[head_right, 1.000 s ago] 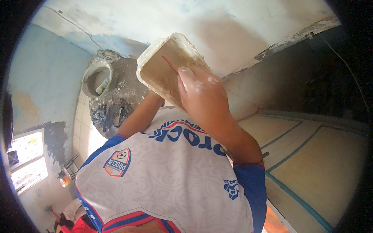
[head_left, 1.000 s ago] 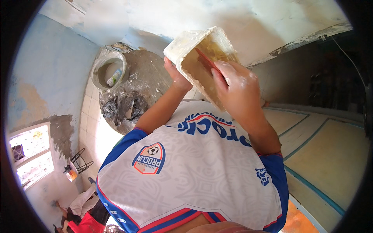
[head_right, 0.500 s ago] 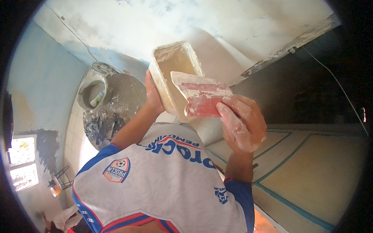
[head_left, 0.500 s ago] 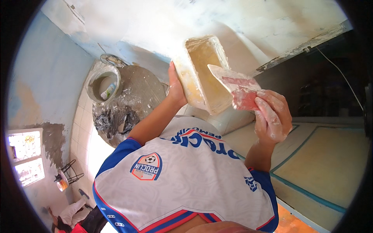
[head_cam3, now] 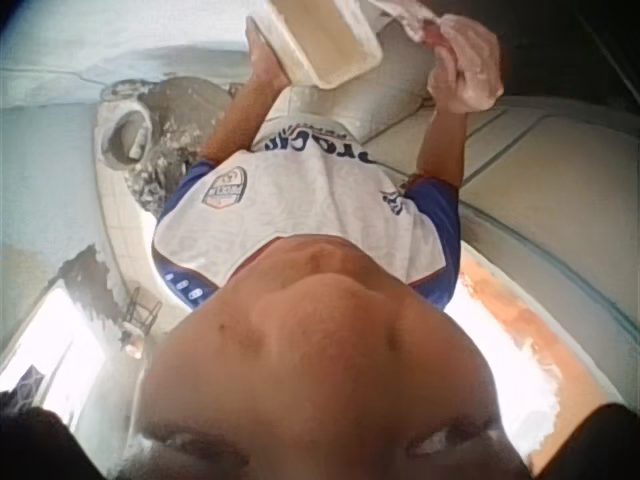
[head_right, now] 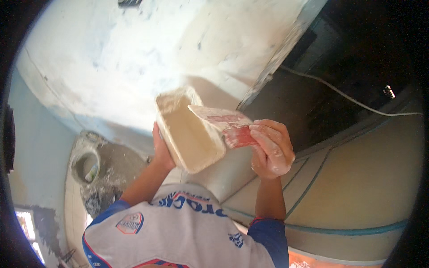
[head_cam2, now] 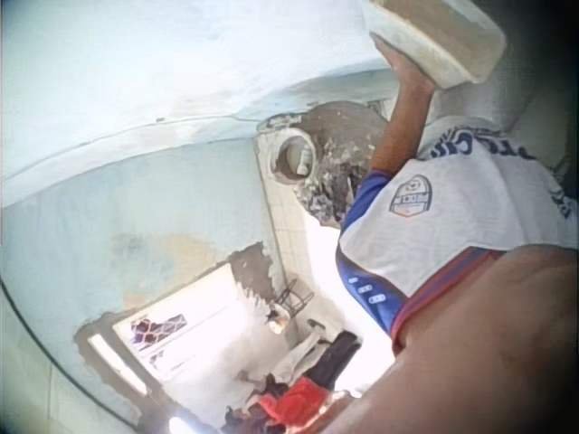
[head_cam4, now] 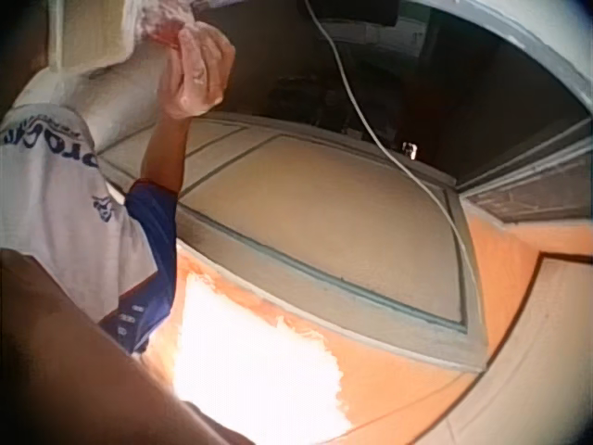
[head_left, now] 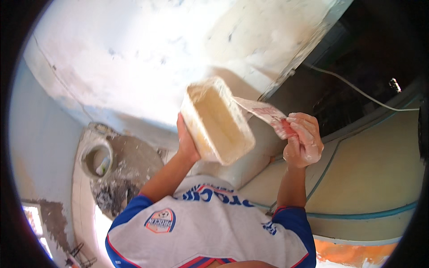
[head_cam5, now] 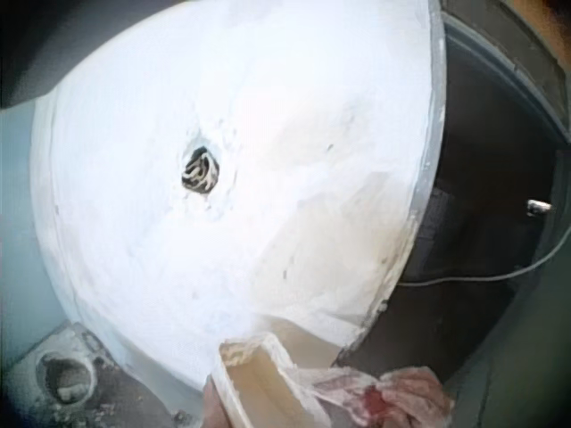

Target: The person applies plaster to a wall using a putty knife and a plastic container.

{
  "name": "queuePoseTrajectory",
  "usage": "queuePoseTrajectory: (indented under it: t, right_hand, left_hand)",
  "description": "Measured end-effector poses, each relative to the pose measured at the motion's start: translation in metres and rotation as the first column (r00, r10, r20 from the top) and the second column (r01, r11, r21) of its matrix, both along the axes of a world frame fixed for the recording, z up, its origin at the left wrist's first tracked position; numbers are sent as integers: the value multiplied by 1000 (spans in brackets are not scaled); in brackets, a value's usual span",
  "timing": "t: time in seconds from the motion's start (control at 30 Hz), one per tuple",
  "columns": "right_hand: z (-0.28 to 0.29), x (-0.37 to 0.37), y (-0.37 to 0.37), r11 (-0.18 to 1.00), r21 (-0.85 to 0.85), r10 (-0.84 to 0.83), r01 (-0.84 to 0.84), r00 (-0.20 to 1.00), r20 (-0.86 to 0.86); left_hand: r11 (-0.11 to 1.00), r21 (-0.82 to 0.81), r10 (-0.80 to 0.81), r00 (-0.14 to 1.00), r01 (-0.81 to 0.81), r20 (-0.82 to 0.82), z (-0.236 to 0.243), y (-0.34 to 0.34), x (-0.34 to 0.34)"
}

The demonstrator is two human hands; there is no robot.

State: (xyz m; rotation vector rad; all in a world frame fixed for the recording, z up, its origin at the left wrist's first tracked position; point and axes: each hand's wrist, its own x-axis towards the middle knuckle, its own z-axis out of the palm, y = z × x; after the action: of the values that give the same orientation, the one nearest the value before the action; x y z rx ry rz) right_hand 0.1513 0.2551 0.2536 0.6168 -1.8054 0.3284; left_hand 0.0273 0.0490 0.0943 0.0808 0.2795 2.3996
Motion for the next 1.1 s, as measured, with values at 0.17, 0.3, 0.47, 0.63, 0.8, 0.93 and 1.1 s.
queuePoseTrajectory:
  t: [0.17, 0.3, 0.47, 0.63, 0.8, 0.93, 1.1]
  right_hand:
    - [35, -20, 18, 867, -485, -84, 118, 992, 90]
    - [87, -54, 52, 740, -672, 20, 2, 999, 26]
    - [118, -91, 97, 728, -685, 78, -32, 996, 36]
    - [126, -107, 114, 759, -651, 11, 23, 999, 47]
    - [125, -107, 121, 768, -633, 135, -99, 991, 9]
    - [126, -120, 122, 775, -631, 55, -35, 998, 12]
    - [129, -119, 125, 796, -596, 111, -110, 993, -35]
  left_hand:
    - [997, 45, -69, 997, 70, -16, -9, 21, -8]
    - [996, 34, -86, 996, 86, 1, -11, 32, -12]
    - [997, 16, -73, 997, 72, 28, -15, 41, -9]
    - [1000, -19, -10, 999, 11, 32, -20, 48, -7]
    - [1000, -13, 6, 1000, -6, 18, -27, 50, -10]
    - [999, 32, -25, 1000, 25, 2, -36, 50, -12]
    - [1000, 2, -23, 999, 23, 33, -50, 48, -12]
